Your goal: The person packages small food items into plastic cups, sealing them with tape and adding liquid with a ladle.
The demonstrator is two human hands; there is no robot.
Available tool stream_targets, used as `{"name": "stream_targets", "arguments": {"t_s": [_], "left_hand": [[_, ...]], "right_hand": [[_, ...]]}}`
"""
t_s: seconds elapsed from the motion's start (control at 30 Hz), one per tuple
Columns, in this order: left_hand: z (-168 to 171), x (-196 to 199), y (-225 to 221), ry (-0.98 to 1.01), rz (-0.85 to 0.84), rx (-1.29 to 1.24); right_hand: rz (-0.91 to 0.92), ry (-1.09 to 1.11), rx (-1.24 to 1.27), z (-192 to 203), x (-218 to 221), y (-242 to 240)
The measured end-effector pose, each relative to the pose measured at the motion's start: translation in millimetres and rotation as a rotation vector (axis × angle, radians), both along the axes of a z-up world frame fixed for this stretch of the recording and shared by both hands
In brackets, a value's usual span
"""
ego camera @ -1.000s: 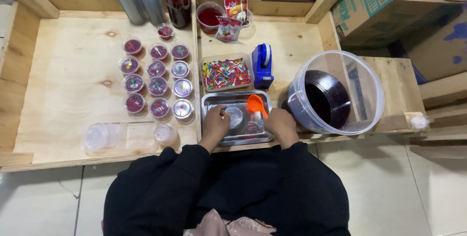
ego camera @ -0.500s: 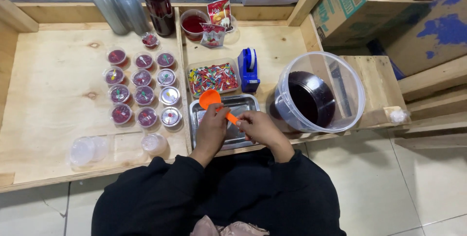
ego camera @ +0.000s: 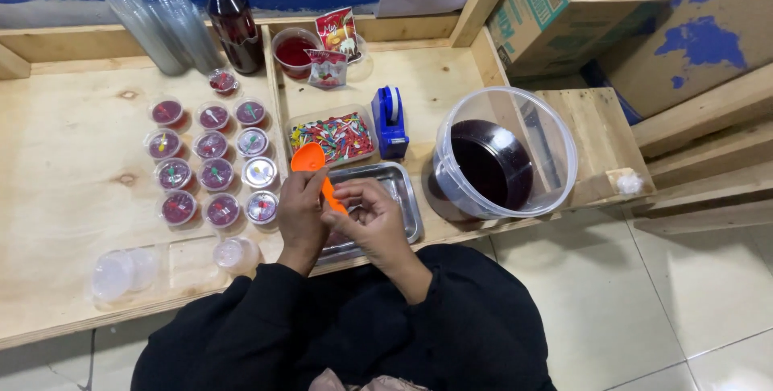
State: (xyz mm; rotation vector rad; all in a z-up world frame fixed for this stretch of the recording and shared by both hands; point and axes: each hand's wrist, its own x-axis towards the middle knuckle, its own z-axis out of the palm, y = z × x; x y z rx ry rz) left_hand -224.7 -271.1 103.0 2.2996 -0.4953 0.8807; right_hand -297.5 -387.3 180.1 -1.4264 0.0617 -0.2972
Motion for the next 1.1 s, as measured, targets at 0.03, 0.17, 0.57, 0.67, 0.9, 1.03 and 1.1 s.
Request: {"name": "stream_targets", "arguments": {"t_s": [0.03,0.17,0.57,0.67,0.9,1.03,1.1], "left_hand": [[-7.5,2.1,2.0,-0.002,-0.005,0.001],[-0.6,-0.9,-0.5,0.015,-0.06,-0.046],[34.7,-15.5,-14.5,-0.012,-0.173,-0.187],[26.5,-19.5,-18.3,0.054,-0.171,-0.175],[-21.9,-20.9,-21.6,0.593,-0.142,-0.05],[-73.3,-3.3,-16.9,0.893,-0.066,-0.07],[-84.1,1.0,-12.4,1.053,-0.021,-0.068]], "right_hand": [[-0.005,-0.002,0.001,0.8,-1.9,4.0],[-0.081,-0.083,-0.142,10.1,-7.0,11.6],[-0.571,-0.305,-0.004,70.2,1.8,-87.9],[-0.738,-0.347,-0.104,84.0,-8.5,-139.5],[-0.935,-0.188,-0.748,70.7,-23.8,-217.3],[-0.984,-0.096,-1.09,32.8,-11.2,-254.7],[-0.945,0.112,-1.077,22.5,-1.8,-261.6]]}}
